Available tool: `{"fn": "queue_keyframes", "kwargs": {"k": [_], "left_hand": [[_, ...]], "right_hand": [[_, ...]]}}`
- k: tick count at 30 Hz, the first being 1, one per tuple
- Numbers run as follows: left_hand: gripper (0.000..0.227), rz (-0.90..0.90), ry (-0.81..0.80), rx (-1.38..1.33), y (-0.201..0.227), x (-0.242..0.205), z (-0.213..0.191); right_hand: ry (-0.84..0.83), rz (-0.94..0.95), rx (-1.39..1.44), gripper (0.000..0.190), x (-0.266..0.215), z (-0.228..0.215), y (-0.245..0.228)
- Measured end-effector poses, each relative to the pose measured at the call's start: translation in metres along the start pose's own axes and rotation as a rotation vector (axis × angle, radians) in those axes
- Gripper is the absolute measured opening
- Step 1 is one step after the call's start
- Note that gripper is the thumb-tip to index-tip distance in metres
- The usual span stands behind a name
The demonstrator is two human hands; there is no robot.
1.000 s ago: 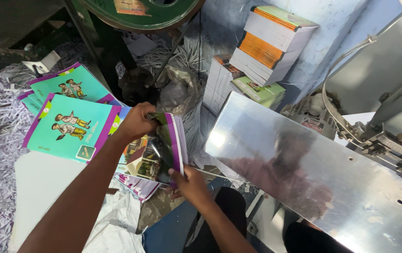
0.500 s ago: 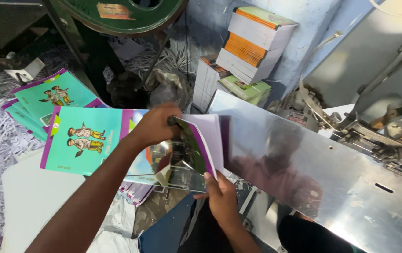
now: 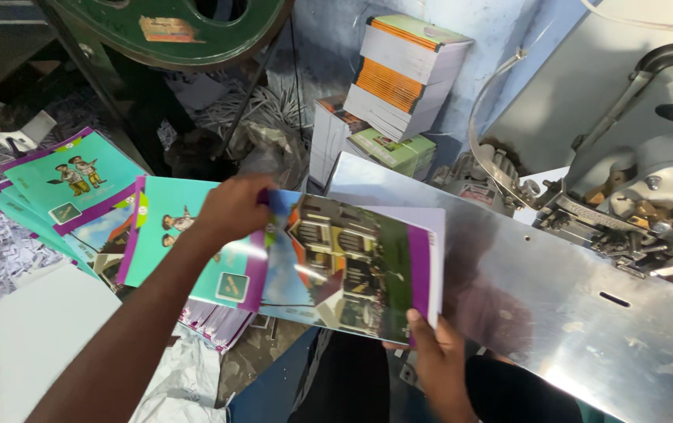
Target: The person places a book cover onto a sewing machine, operates the machine to stitch the cover, and then removes the finished item. This process is repeated for multiple book covers.
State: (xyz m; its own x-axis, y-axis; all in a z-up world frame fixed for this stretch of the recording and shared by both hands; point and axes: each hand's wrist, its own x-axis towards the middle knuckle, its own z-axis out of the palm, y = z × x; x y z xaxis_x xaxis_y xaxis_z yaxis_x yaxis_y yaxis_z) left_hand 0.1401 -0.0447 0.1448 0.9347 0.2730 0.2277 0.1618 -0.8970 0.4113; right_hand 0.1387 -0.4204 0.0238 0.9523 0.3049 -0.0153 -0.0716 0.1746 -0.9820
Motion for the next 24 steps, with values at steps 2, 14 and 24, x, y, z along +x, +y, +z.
{"fn": "queue_keyframes", "kwargs": {"k": [2,14,24], "left_hand": [[0.027,0.044,0.103,0.043,-0.022,0.001,0.004],[0.022,0.43,0.235,0.447,-0.163,0.023,0.003],[0.048,-0.239,0.063,-0.349,-0.175,0.015,0.004]], "right_hand": [[0.043,0.002,-0.004,0.032,-0.002,-0.013,-0.001],[0.21,-0.057,-0.017,0.031,0.002,-0.069,0.016],[0.259,0.013,0.097,0.034,0.002,-0.07,0.011]]}}
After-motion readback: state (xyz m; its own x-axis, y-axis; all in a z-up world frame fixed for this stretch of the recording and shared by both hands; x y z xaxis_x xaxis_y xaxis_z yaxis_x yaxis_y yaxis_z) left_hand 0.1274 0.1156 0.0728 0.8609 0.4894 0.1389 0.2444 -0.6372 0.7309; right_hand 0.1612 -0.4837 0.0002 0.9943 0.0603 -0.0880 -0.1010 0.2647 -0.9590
